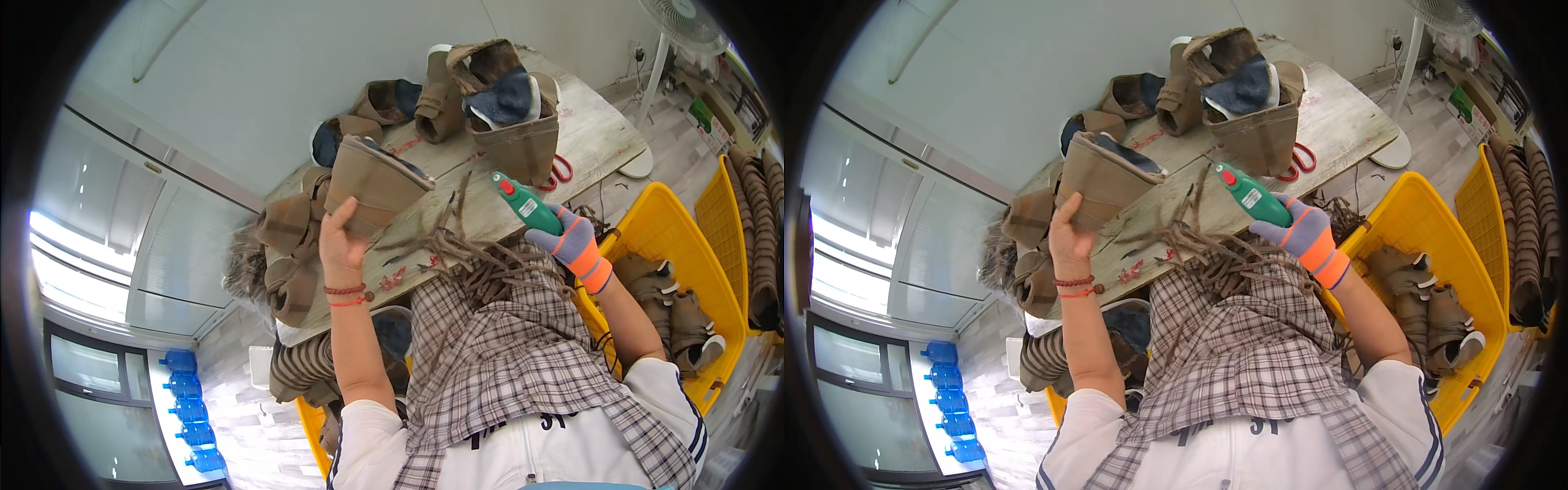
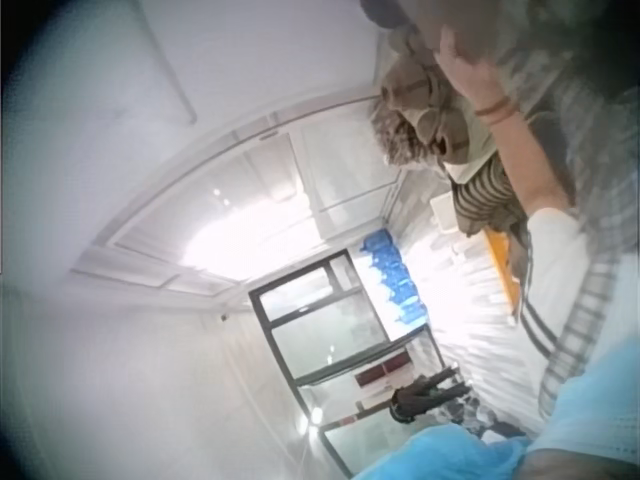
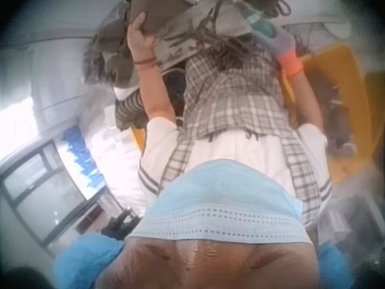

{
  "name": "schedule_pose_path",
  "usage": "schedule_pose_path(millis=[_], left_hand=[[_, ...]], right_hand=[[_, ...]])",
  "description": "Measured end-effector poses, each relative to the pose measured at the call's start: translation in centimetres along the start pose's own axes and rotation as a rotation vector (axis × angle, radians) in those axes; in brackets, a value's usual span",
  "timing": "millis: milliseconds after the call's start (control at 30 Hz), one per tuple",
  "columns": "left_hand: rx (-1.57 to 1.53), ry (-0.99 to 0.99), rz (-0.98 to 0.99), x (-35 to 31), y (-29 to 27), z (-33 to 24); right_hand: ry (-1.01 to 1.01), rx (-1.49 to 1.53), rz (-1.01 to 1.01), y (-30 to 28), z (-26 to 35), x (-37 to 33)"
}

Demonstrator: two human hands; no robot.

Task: The person trims the interior lining of several beige boots using a green rotary tool and then switches to scissors to cut the inner material. The person handles each boot individually, rotating them to access different areas, and places trimmed boots on the table.

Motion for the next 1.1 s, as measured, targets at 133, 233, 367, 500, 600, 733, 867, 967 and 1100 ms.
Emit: schedule_pose_path(millis=[133, 233, 367, 500, 600, 733, 867, 967, 1100], left_hand=[[-0.399, -0.228, -0.137, 0.4, -2.4, -0.9], [-0.505, -0.283, -0.181, -0.4, -4.1, -0.1], [-0.556, -0.332, -0.177, -1.3, -3.8, 0.6], [-0.607, -0.355, -0.185, -1.8, -3.8, 1.3], [-0.582, -0.347, -0.207, -1.7, -4.5, 1.8], [-0.534, -0.333, -0.213, -1.8, -4.8, 2.4], [-0.459, -0.307, -0.295, -2.1, -4.7, 3.1], [-0.460, -0.308, -0.285, -2.2, -4.8, 3.9], [-0.577, -0.362, -0.252, -2.5, -4.0, 4.6]], right_hand=[[-0.378, -0.287, -0.143, -0.2, 4.5, -1.2], [-0.572, -0.458, -0.262, -0.5, 5.5, -2.6], [-0.643, -0.516, -0.293, -0.9, 5.5, -3.8], [-0.622, -0.551, -0.230, -0.7, 5.5, -4.1], [-0.623, -0.572, -0.223, -0.6, 5.8, -4.2], [-0.593, -0.571, -0.185, 0.0, 6.1, -4.0], [-0.591, -0.551, -0.191, 0.4, 6.1, -4.1], [-0.602, -0.490, -0.204, 0.4, 6.2, -4.0], [-0.647, -0.438, -0.246, 0.3, 6.8, -4.2]])
Point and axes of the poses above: each hand's wrist, its own x-axis towards the middle knuckle, its own y-axis out of the palm, z = x × y, the point moved 8 cm from there along x, towards the middle knuckle, and after that the axes turned 10 degrees about y, right-handed, at the moved point
